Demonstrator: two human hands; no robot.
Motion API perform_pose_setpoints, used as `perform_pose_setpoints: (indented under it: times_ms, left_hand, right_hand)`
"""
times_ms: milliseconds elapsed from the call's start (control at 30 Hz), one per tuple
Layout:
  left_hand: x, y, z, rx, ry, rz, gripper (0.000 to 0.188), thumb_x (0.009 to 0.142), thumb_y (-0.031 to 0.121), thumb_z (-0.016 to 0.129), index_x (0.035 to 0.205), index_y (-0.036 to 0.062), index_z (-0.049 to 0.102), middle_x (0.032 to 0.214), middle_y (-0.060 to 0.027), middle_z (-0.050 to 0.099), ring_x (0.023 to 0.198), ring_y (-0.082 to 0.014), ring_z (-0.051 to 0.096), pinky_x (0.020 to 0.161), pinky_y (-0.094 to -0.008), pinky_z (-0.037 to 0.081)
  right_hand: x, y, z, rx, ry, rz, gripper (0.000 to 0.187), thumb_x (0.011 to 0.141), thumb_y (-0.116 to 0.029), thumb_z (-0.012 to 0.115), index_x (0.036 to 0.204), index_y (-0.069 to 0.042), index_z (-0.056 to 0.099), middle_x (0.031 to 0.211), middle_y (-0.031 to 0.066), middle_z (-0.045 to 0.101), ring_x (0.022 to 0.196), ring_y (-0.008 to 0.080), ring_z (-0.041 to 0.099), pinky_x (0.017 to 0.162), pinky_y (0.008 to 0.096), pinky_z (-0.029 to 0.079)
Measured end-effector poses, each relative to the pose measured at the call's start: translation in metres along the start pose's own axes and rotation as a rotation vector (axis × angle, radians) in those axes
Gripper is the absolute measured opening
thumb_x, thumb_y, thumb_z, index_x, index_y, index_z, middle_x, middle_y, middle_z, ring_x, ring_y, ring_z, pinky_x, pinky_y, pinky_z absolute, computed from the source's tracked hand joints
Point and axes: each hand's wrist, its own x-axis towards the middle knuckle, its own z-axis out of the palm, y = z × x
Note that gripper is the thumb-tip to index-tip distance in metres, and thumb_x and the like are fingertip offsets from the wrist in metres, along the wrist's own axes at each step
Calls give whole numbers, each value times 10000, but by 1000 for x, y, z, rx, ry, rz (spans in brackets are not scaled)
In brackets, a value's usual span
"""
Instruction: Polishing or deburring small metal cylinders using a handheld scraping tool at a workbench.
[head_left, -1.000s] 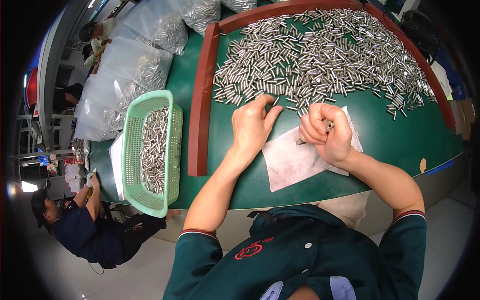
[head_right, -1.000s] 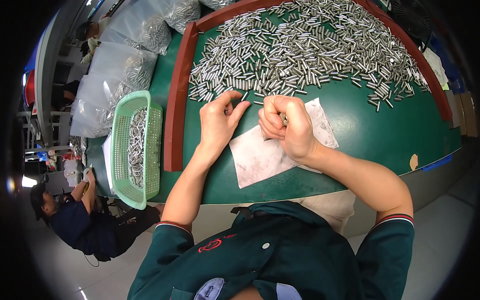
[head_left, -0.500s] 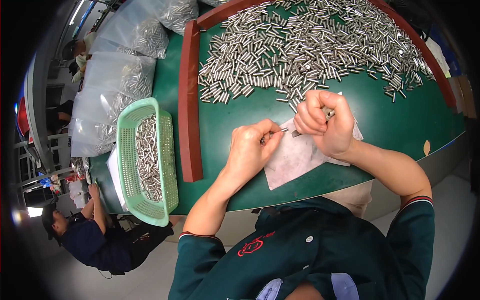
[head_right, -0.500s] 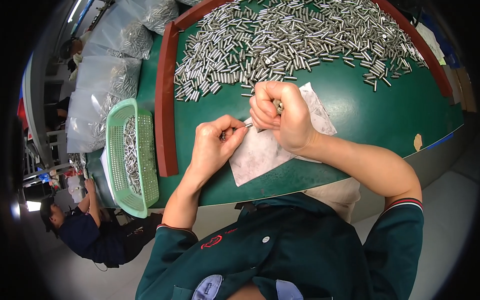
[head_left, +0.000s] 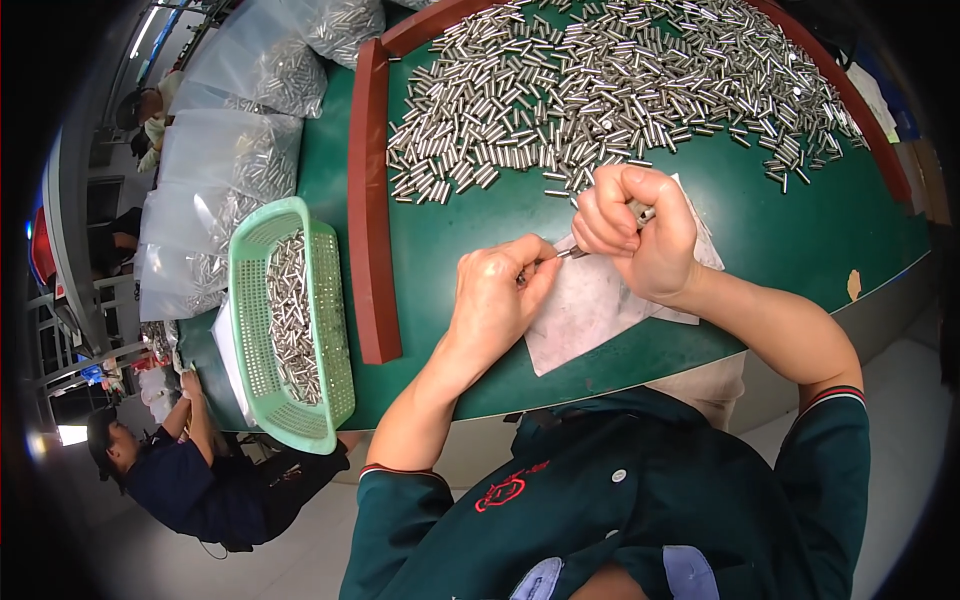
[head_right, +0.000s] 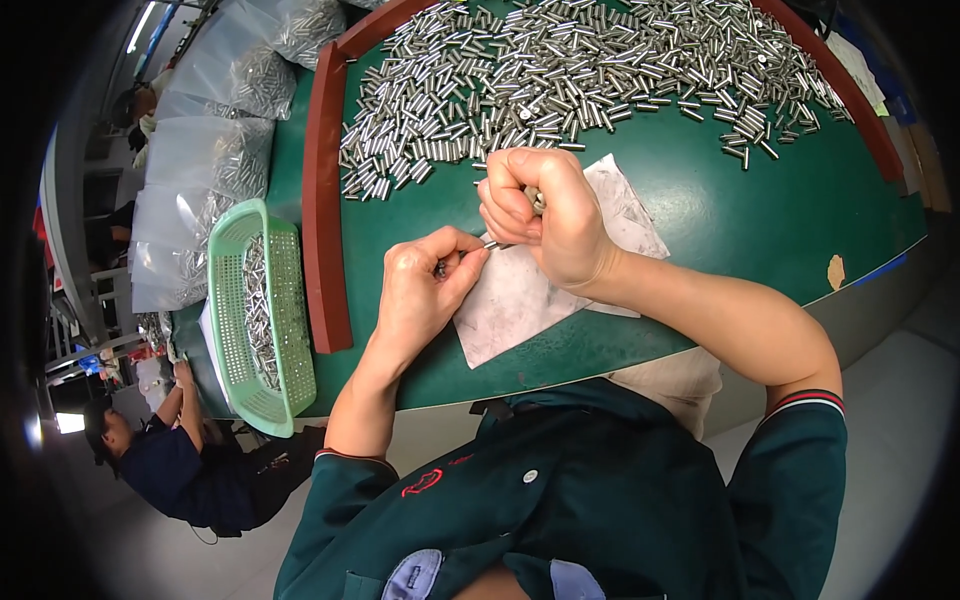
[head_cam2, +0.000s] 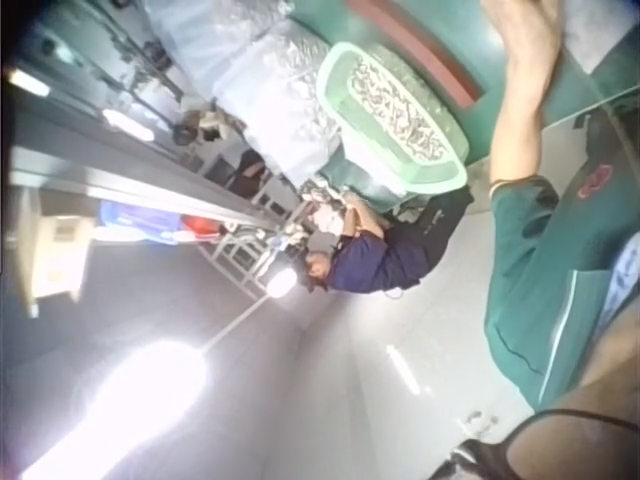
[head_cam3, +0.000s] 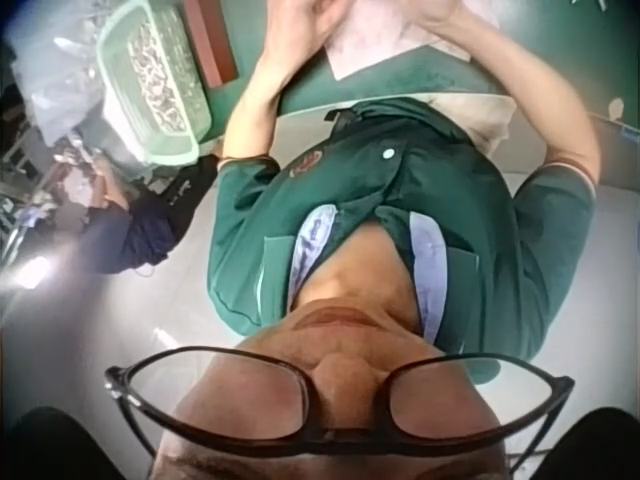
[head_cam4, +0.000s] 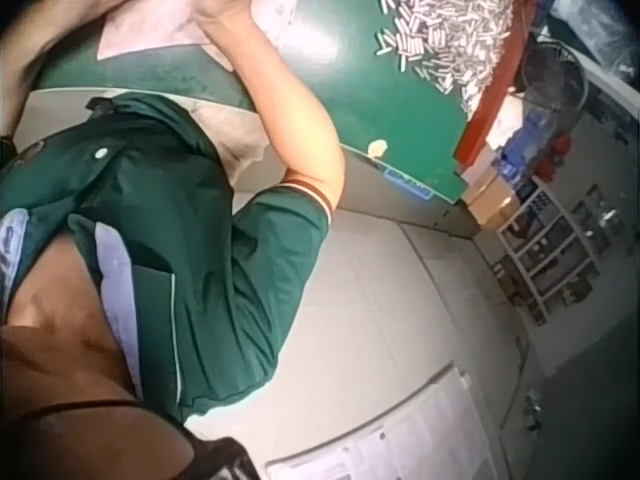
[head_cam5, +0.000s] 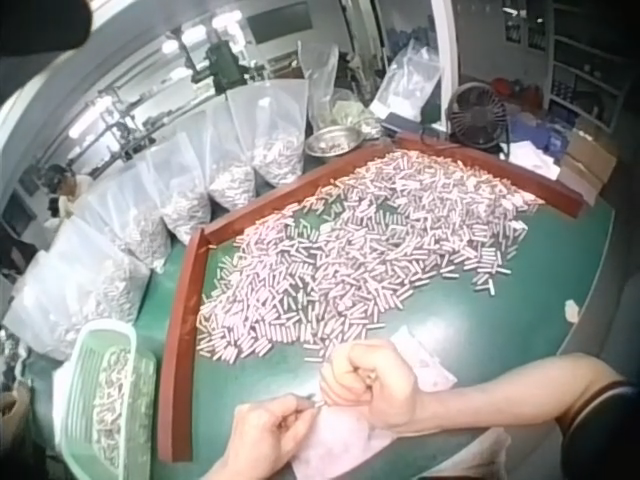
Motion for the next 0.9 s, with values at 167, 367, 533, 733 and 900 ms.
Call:
perform_pose_setpoints:
  times_ms: [167, 367, 533, 733, 900]
  left_hand:
    - [-1, 0, 0, -2, 2, 6, 54, 687, 21, 613, 694, 2, 563, 528, -109, 517, 443, -224, 502, 446, -307, 392]
    - [0, 1, 0, 5, 10, 12, 54, 687, 16, 612, 687, 6, 558, 528, -109, 513, 443, -229, 497, 444, -310, 388]
    - [0, 1, 0, 6, 13, 22, 54, 687, 15, 611, 687, 6, 558, 526, -108, 509, 445, -237, 495, 443, -311, 386]
    - [-1, -1, 0, 16, 5, 37, 52, 685, 22, 609, 682, 8, 559, 520, -112, 504, 443, -240, 495, 441, -319, 383]
    - [3, -2, -2, -20, -47, -7, 46, 684, 24, 606, 678, 8, 564, 504, -116, 492, 433, -246, 489, 436, -324, 378]
  right_hand:
    - [1, 0, 1, -16, 3, 15, 343, 823, -262, 301, 514, -113, 286, 419, -29, 253, 398, 84, 184, 420, 243, 188]
    - [0, 0, 2, -14, 9, 15, 340, 823, -261, 296, 515, -118, 284, 420, -31, 254, 399, 85, 182, 424, 242, 191]
    - [0, -2, 2, 10, 3, 22, 338, 823, -263, 293, 517, -119, 282, 420, -32, 253, 400, 84, 180, 427, 242, 192]
    - [0, 0, 3, -3, -10, 16, 344, 825, -259, 300, 514, -114, 281, 421, -31, 253, 398, 81, 182, 422, 243, 188]
    - [1, 2, 4, -92, -18, -11, 349, 828, -254, 310, 513, -107, 283, 422, -28, 252, 395, 80, 184, 416, 243, 183]
